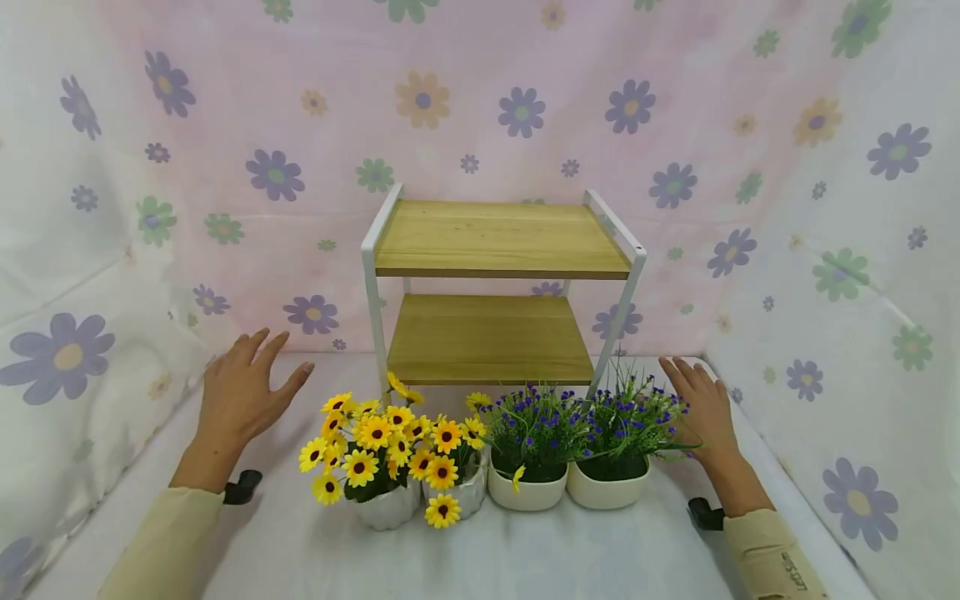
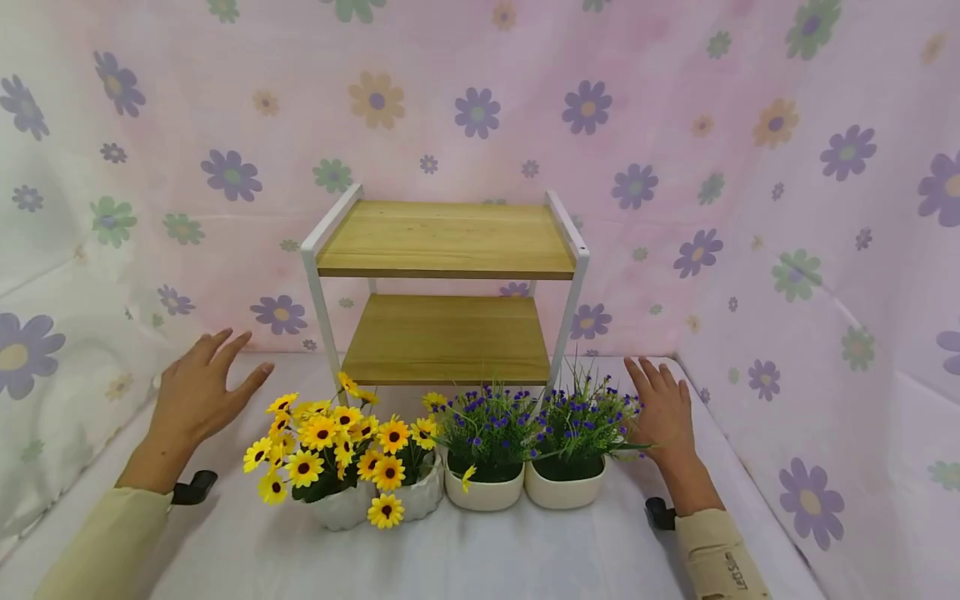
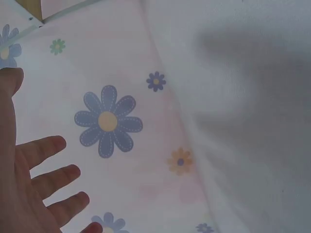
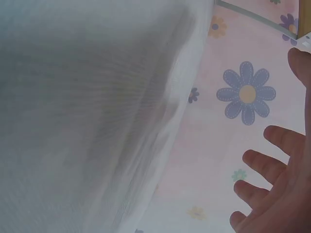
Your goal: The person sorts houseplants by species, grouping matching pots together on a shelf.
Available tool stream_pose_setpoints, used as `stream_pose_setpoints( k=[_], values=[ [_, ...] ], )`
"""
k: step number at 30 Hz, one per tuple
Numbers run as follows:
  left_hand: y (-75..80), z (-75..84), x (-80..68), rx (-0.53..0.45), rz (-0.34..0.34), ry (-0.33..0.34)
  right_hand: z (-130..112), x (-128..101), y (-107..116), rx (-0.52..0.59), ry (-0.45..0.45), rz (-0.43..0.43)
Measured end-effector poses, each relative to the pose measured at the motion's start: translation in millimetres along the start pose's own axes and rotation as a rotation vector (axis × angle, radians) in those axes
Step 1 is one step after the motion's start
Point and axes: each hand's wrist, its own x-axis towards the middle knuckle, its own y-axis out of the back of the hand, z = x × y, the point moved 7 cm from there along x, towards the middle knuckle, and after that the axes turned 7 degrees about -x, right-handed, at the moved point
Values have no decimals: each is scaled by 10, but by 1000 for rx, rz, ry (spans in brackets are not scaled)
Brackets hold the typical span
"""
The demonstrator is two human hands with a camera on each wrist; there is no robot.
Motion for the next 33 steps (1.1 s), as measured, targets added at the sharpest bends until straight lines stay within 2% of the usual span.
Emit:
stream_pose_setpoints(
  k=[5, 8, 15, 21, 25, 29, 33],
  values=[
    [0, 86, -4, -78, 41, -77, -80, 6, 135, 77, 68, 135],
    [-5, 138, -10, -146, 47, -114, -109, -3, 180, 112, 79, 151],
    [-3, 301, 10, -310, 27, -181, -118, -57, 222, 138, 76, 109],
    [88, 498, 49, -425, 28, -245, -170, -128, 268, 160, 135, 95],
    [94, 607, 64, -489, 22, -281, -182, -188, 269, 182, 138, 59],
    [76, 722, 82, -565, -4, -315, -191, -230, 273, 217, 120, 14],
    [71, 834, 103, -639, -31, -338, -226, -257, 282, 273, 155, -2]
  ],
)
